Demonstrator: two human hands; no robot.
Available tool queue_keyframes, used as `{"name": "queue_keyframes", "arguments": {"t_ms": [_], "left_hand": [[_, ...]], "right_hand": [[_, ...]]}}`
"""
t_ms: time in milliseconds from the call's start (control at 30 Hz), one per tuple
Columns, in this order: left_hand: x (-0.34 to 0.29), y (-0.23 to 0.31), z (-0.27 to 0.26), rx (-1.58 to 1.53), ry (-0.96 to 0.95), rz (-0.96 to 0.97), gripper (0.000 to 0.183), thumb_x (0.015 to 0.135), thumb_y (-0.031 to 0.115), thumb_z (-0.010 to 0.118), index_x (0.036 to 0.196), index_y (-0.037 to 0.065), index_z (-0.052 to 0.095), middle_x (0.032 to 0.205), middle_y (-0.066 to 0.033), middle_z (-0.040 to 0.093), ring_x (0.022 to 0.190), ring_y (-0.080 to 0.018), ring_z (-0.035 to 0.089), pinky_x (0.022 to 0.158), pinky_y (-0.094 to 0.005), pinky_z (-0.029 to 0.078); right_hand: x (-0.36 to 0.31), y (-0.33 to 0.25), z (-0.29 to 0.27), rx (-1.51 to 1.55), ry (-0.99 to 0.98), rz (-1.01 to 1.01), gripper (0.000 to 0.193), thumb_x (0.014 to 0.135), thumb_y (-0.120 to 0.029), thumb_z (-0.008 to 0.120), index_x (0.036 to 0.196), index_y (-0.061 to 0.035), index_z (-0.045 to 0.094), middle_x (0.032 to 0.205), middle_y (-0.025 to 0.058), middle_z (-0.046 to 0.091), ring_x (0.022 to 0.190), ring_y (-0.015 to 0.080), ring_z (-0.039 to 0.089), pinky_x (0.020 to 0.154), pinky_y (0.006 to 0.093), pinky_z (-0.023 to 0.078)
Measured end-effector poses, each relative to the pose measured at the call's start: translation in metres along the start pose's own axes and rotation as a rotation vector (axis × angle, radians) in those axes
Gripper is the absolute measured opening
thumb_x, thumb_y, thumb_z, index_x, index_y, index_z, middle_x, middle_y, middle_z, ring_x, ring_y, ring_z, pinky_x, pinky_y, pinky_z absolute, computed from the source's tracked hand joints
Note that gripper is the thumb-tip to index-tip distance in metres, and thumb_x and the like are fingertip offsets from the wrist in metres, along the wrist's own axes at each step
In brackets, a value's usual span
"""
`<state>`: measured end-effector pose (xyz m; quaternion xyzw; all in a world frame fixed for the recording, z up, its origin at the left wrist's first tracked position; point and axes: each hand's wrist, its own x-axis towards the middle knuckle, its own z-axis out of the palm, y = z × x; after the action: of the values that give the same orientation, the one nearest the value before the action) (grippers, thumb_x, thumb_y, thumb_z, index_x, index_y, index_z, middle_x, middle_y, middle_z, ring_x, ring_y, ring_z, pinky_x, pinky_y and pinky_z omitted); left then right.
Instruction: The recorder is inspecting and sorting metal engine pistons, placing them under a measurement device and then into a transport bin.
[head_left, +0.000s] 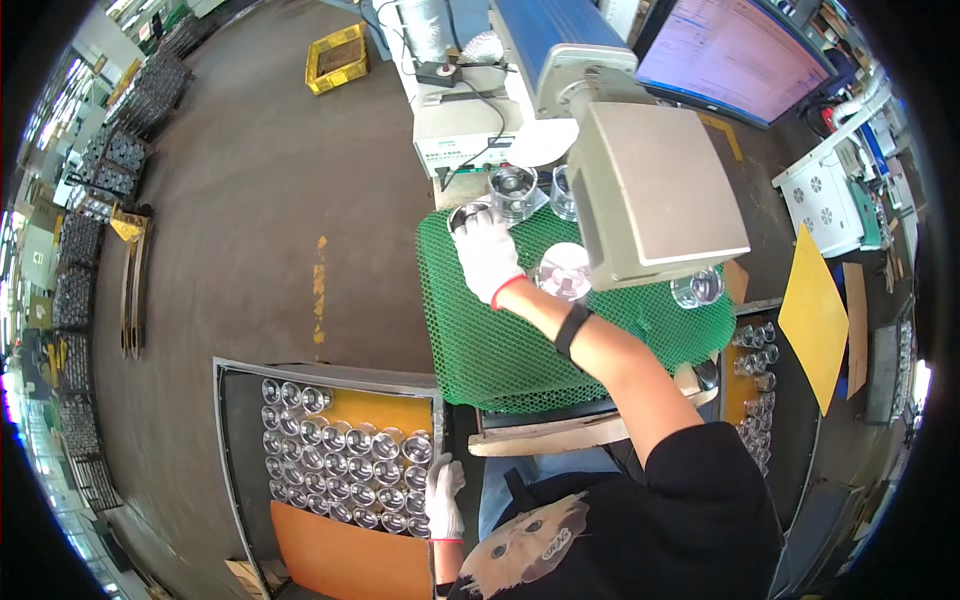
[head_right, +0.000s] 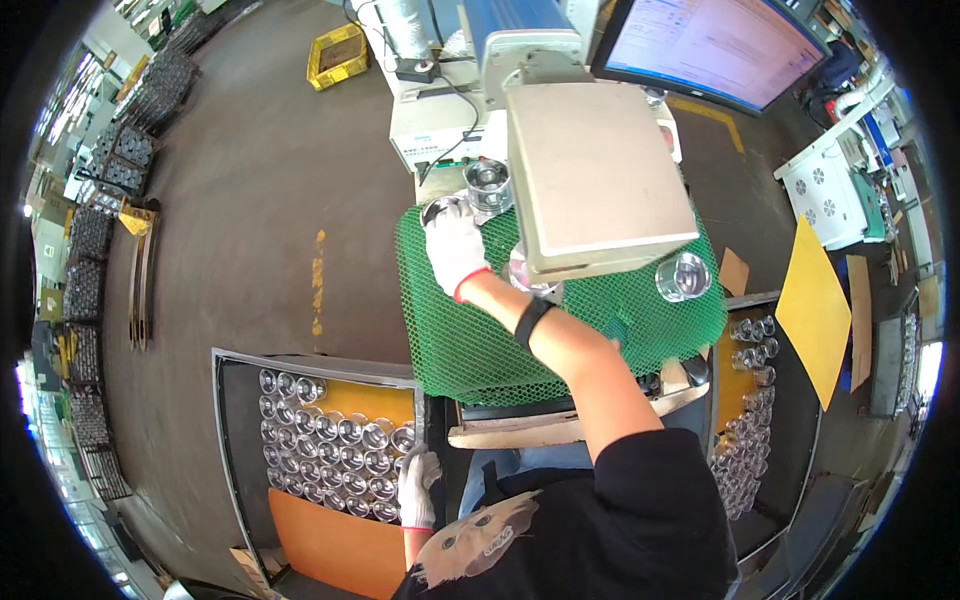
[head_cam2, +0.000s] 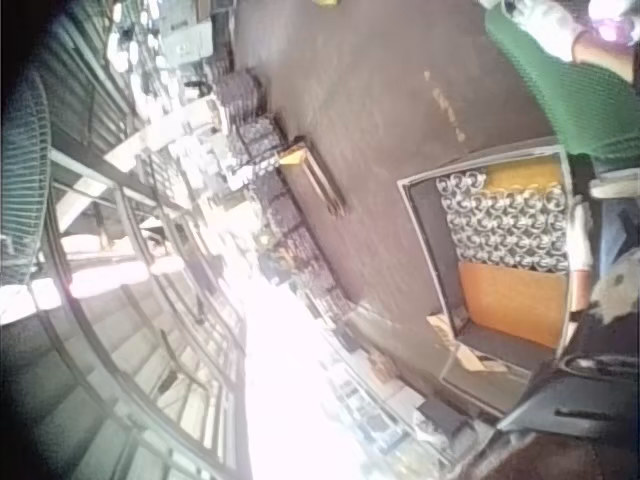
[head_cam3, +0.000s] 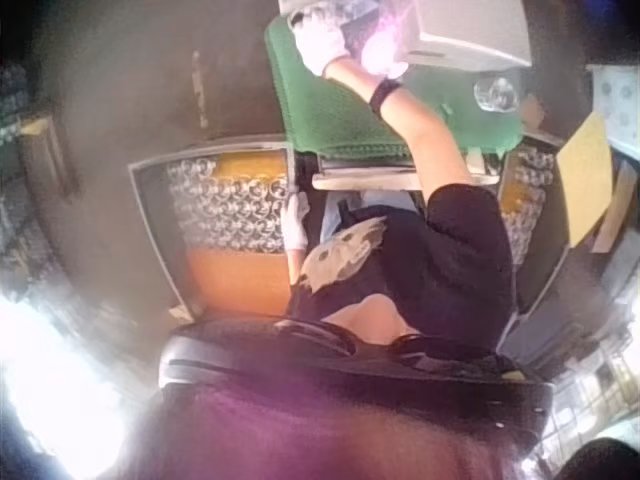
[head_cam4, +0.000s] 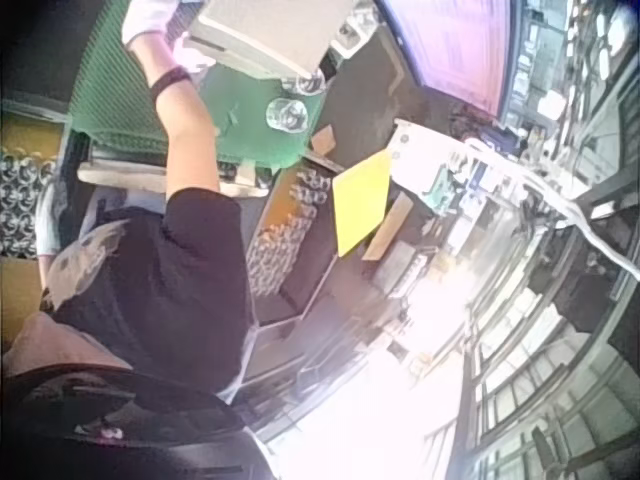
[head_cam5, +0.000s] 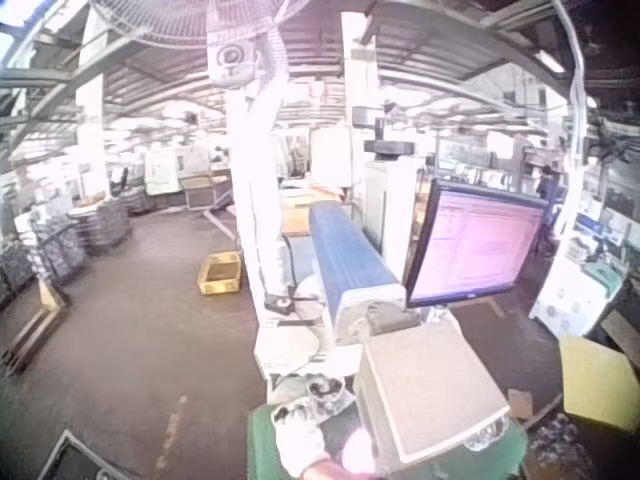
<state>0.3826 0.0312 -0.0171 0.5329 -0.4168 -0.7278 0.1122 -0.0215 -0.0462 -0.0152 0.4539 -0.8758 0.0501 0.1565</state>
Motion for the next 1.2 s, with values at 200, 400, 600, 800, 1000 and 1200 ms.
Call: {"name": "queue_keyframes", "arguments": {"t_ms": [200, 400, 600, 800, 1000, 1200], "left_hand": [[0.035, 0.025, 0.052, 0.379, -0.354, 0.131, 0.038, 0.098, 0.02, 0.056, 0.128, -0.002, 0.056, 0.12, -0.0104, 0.062, 0.113, -0.0183, 0.055, 0.101, -0.0291, 0.04], [0.046, 0.014, 0.096, 0.587, -0.648, 0.071, 0.036, 0.096, 0.018, 0.058, 0.126, -0.002, 0.058, 0.123, -0.0103, 0.061, 0.115, -0.0176, 0.055, 0.102, -0.0293, 0.039], [-0.01, -0.006, 0.185, 0.751, -0.902, 0.075, 0.034, 0.097, 0.017, 0.056, 0.126, -0.002, 0.058, 0.122, -0.0099, 0.062, 0.113, -0.0166, 0.056, 0.101, -0.0289, 0.04], [-0.099, -0.058, 0.315, 0.922, -1.103, 0.045, 0.037, 0.097, 0.016, 0.058, 0.129, -0.003, 0.055, 0.125, -0.0131, 0.061, 0.116, -0.0199, 0.055, 0.103, -0.0316, 0.04], [-0.159, -0.186, 0.475, 1.399, -1.533, 0.849, 0.043, 0.085, 0.027, 0.067, 0.12, 0.003, 0.058, 0.119, -0.0187, 0.06, 0.109, -0.0394, 0.056, 0.096, -0.0469, 0.045], [-0.175, -0.277, 0.554, 2.044, -1.575, 1.179, 0.053, 0.08, 0.044, 0.067, 0.12, 0.01, 0.063, 0.125, -0.0148, 0.059, 0.121, -0.0385, 0.046, 0.105, -0.0517, 0.033]], "right_hand": [[-0.156, -0.022, -0.098, 0.372, -0.313, -0.194, 0.043, 0.074, -0.027, 0.066, 0.11, -0.0045, 0.06, 0.104, 0.0138, 0.058, 0.104, 0.0304, 0.053, 0.097, 0.0467, 0.04], [-0.377, 0.053, -0.122, 0.397, -0.474, 0.101, 0.02, 0.07, -0.025, 0.063, 0.08, -0.0077, 0.065, 0.077, 0.013, 0.065, 0.081, 0.032, 0.063, 0.079, 0.0457, 0.049], [-0.529, 0.164, -0.204, 0.168, -0.442, 0.767, 0.029, 0.071, -0.029, 0.062, 0.089, -0.0074, 0.07, 0.078, 0.0136, 0.067, 0.081, 0.0329, 0.065, 0.077, 0.0458, 0.051], [-0.684, 0.272, -0.197, 0.179, -0.584, 1.125, 0.044, 0.083, -0.046, 0.06, 0.108, -0.0099, 0.068, 0.093, 0.016, 0.069, 0.092, 0.0339, 0.066, 0.083, 0.0445, 0.051], [-0.846, 0.437, -0.131, 0.397, -0.973, 1.442, 0.057, 0.084, -0.056, 0.054, 0.122, -0.0143, 0.064, 0.106, 0.0146, 0.071, 0.1, 0.0333, 0.067, 0.086, 0.0416, 0.052], [-0.979, 0.523, 0.006, 0.849, -0.576, 2.013, 0.066, 0.088, -0.047, 0.055, 0.143, -0.0125, 0.043, 0.142, 0.0158, 0.049, 0.127, 0.0288, 0.05, 0.104, 0.0371, 0.041]]}}
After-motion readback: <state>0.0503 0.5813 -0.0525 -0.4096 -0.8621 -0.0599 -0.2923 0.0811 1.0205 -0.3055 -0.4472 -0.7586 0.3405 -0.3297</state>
